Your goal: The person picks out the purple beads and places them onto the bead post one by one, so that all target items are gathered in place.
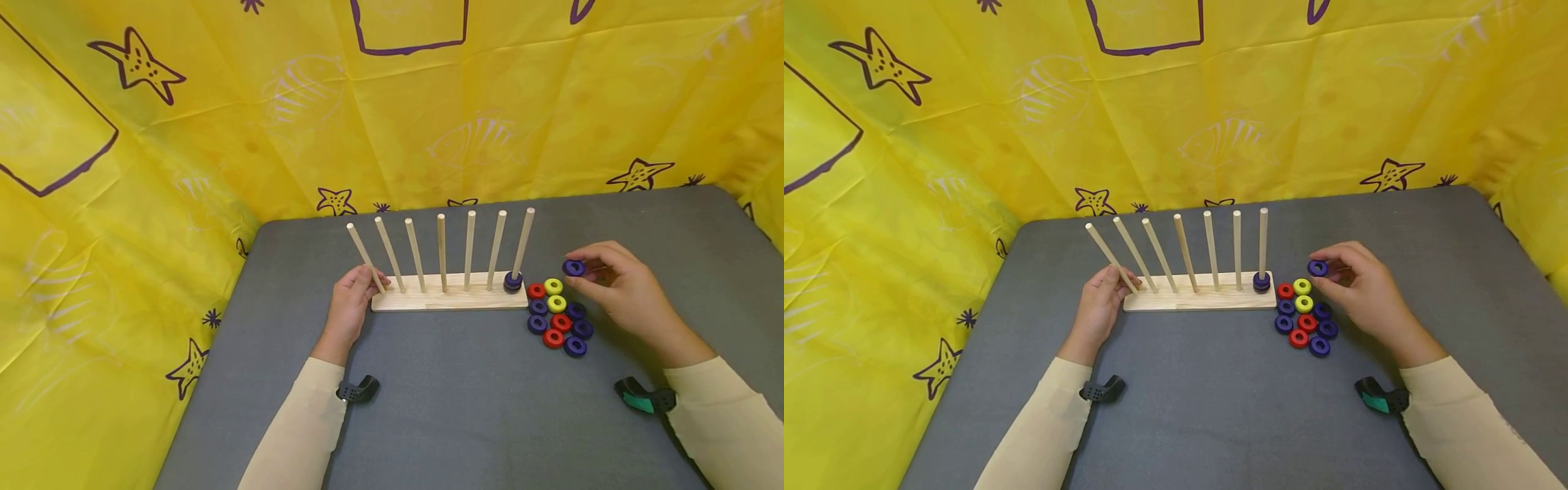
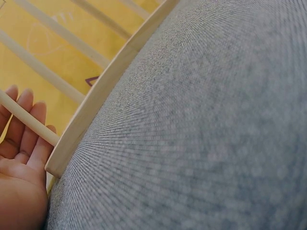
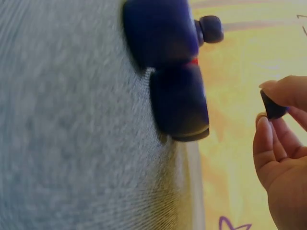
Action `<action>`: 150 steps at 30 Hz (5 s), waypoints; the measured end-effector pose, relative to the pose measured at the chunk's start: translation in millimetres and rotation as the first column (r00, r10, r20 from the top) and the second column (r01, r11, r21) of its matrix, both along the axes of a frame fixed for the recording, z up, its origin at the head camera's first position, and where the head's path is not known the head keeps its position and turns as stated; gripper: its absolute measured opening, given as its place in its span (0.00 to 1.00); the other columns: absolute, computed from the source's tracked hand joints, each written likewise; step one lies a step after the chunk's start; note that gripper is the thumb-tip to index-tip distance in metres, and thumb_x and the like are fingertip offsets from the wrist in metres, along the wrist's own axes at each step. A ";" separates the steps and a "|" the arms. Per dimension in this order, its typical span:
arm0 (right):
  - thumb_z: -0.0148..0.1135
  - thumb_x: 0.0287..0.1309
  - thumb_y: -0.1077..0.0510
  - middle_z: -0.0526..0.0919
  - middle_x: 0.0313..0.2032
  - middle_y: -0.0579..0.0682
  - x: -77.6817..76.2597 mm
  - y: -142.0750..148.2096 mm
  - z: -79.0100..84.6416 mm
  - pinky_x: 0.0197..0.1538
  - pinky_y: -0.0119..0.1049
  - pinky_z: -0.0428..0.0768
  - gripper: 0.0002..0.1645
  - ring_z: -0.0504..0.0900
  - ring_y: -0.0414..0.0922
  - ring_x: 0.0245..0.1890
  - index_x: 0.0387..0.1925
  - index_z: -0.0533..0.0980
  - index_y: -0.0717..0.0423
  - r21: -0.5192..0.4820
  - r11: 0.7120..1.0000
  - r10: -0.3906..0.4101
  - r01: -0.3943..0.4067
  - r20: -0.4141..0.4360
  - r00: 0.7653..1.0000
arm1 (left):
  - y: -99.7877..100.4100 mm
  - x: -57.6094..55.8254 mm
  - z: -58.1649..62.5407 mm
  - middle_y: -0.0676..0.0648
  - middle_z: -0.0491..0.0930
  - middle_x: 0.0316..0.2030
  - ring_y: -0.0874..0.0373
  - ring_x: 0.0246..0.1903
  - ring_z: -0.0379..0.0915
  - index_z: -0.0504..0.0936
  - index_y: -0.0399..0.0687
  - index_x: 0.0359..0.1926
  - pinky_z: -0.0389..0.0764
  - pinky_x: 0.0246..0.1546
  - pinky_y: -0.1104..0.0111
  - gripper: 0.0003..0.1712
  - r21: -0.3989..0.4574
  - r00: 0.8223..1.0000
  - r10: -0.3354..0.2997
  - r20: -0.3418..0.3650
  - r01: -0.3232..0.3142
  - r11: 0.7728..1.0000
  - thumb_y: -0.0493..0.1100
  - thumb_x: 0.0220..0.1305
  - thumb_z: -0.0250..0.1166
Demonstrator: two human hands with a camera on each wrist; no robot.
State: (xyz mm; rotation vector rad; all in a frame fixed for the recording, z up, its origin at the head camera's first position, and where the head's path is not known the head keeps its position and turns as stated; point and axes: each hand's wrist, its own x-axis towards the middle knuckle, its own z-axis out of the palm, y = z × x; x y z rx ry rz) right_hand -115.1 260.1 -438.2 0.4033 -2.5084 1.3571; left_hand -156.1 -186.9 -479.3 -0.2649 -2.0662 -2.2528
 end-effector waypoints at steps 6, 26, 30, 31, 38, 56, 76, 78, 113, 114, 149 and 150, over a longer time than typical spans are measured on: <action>0.76 0.60 0.77 0.78 0.48 0.50 1.1 -4.0 5.2 0.46 0.16 0.75 0.20 0.78 0.35 0.41 0.52 0.84 0.64 0.014 1.000 0.004 -0.003 -0.029 1.000 | 0.8 -0.1 1.1 0.43 0.85 0.40 0.46 0.47 0.83 0.79 0.18 0.47 0.83 0.54 0.60 0.31 0.004 1.000 -0.001 -0.008 0.001 1.000 0.51 0.87 0.57; 0.76 0.51 0.84 0.80 0.47 0.52 -1.0 -27.4 32.1 0.46 0.17 0.77 0.27 0.79 0.35 0.40 0.52 0.84 0.67 -0.006 0.999 0.051 -0.053 -0.148 0.988 | 1.0 0.8 2.2 0.44 0.84 0.40 0.46 0.48 0.83 0.79 0.19 0.47 0.83 0.54 0.61 0.30 0.000 1.000 0.005 -0.001 -0.005 1.000 0.50 0.88 0.56; 0.76 0.50 0.85 0.80 0.48 0.51 -0.4 -31.6 43.1 0.46 0.17 0.77 0.26 0.79 0.37 0.40 0.51 0.84 0.67 -0.014 0.998 0.055 -0.058 -0.173 0.983 | 1.3 0.5 2.4 0.44 0.84 0.40 0.45 0.48 0.83 0.79 0.19 0.47 0.83 0.54 0.61 0.28 -0.001 1.000 0.006 0.002 -0.006 1.000 0.48 0.88 0.56; 0.76 0.50 0.85 0.80 0.48 0.51 -0.4 -32.3 45.6 0.46 0.18 0.78 0.26 0.79 0.37 0.40 0.51 0.84 0.68 -0.019 0.998 0.056 -0.060 -0.180 0.982 | 1.4 0.4 2.4 0.44 0.84 0.40 0.46 0.48 0.83 0.79 0.19 0.47 0.83 0.54 0.61 0.28 -0.003 1.000 0.006 0.002 -0.006 1.000 0.48 0.88 0.55; 0.74 0.47 0.88 0.80 0.48 0.51 -0.5 -37.8 61.6 0.47 0.19 0.79 0.29 0.79 0.38 0.40 0.51 0.83 0.70 -0.043 0.995 0.083 -0.095 -0.221 0.972 | 1.3 1.2 3.2 0.43 0.85 0.41 0.44 0.48 0.83 0.80 0.20 0.47 0.83 0.54 0.60 0.28 -0.015 1.000 0.009 0.003 -0.008 1.000 0.48 0.88 0.55; 0.71 0.41 0.94 0.80 0.48 0.56 -2.9 -46.7 91.0 0.49 0.22 0.80 0.33 0.81 0.41 0.42 0.51 0.83 0.74 -0.100 0.984 0.112 -0.149 -0.309 0.945 | 1.6 0.4 2.9 0.42 0.84 0.41 0.45 0.48 0.83 0.79 0.17 0.47 0.82 0.53 0.61 0.26 0.002 1.000 0.001 0.005 -0.001 1.000 0.44 0.89 0.54; 0.71 0.47 0.91 0.82 0.48 0.58 -7.7 -59.4 114.0 0.50 0.25 0.82 0.29 0.82 0.44 0.42 0.52 0.83 0.75 -0.108 0.976 0.143 -0.188 -0.333 0.932 | -1.1 0.8 0.2 0.41 0.84 0.41 0.44 0.49 0.82 0.79 0.19 0.47 0.82 0.53 0.61 0.26 -0.003 1.000 -0.003 0.002 0.003 1.000 0.46 0.89 0.55; 0.71 0.47 0.91 0.82 0.48 0.58 -8.4 -60.0 113.9 0.50 0.25 0.82 0.29 0.82 0.44 0.42 0.52 0.83 0.75 -0.110 0.976 0.141 -0.188 -0.335 0.932 | -1.0 0.9 0.5 0.41 0.84 0.41 0.44 0.49 0.82 0.79 0.19 0.47 0.83 0.53 0.61 0.27 -0.003 1.000 -0.004 0.003 0.004 1.000 0.46 0.88 0.55; 0.75 0.54 0.83 0.82 0.47 0.47 -21.8 -67.5 97.2 0.46 0.21 0.80 0.24 0.82 0.40 0.41 0.52 0.85 0.67 -0.088 0.987 0.108 -0.133 -0.249 0.963 | 0.3 1.6 2.3 0.43 0.84 0.41 0.45 0.48 0.82 0.79 0.20 0.47 0.82 0.55 0.60 0.28 -0.012 1.000 -0.001 0.003 0.001 1.000 0.49 0.88 0.55; 0.76 0.54 0.83 0.82 0.48 0.47 -22.0 -67.2 96.7 0.46 0.21 0.80 0.24 0.82 0.40 0.41 0.52 0.86 0.67 -0.084 0.988 0.105 -0.130 -0.247 0.963 | 0.3 1.5 2.3 0.43 0.84 0.41 0.44 0.48 0.82 0.79 0.20 0.47 0.82 0.55 0.60 0.28 -0.013 1.000 -0.001 0.002 0.001 1.000 0.49 0.88 0.56; 0.56 0.80 0.71 0.86 0.53 0.55 -14.7 -48.5 90.8 0.51 0.29 0.80 0.14 0.82 0.48 0.49 0.59 0.81 0.71 -0.249 0.936 0.209 -0.249 -0.176 0.962 | 0.7 1.2 1.2 0.43 0.84 0.41 0.45 0.48 0.83 0.79 0.18 0.47 0.83 0.54 0.61 0.26 0.003 1.000 -0.003 -0.004 0.003 1.000 0.45 0.89 0.55; 0.53 0.82 0.70 0.85 0.54 0.57 -15.0 -47.2 89.8 0.51 0.30 0.80 0.15 0.82 0.49 0.50 0.60 0.80 0.73 -0.294 0.916 0.229 -0.272 -0.171 0.958 | 0.7 1.3 1.3 0.42 0.84 0.41 0.45 0.48 0.83 0.79 0.18 0.47 0.83 0.54 0.61 0.26 0.000 1.000 -0.002 -0.004 0.002 1.000 0.45 0.89 0.55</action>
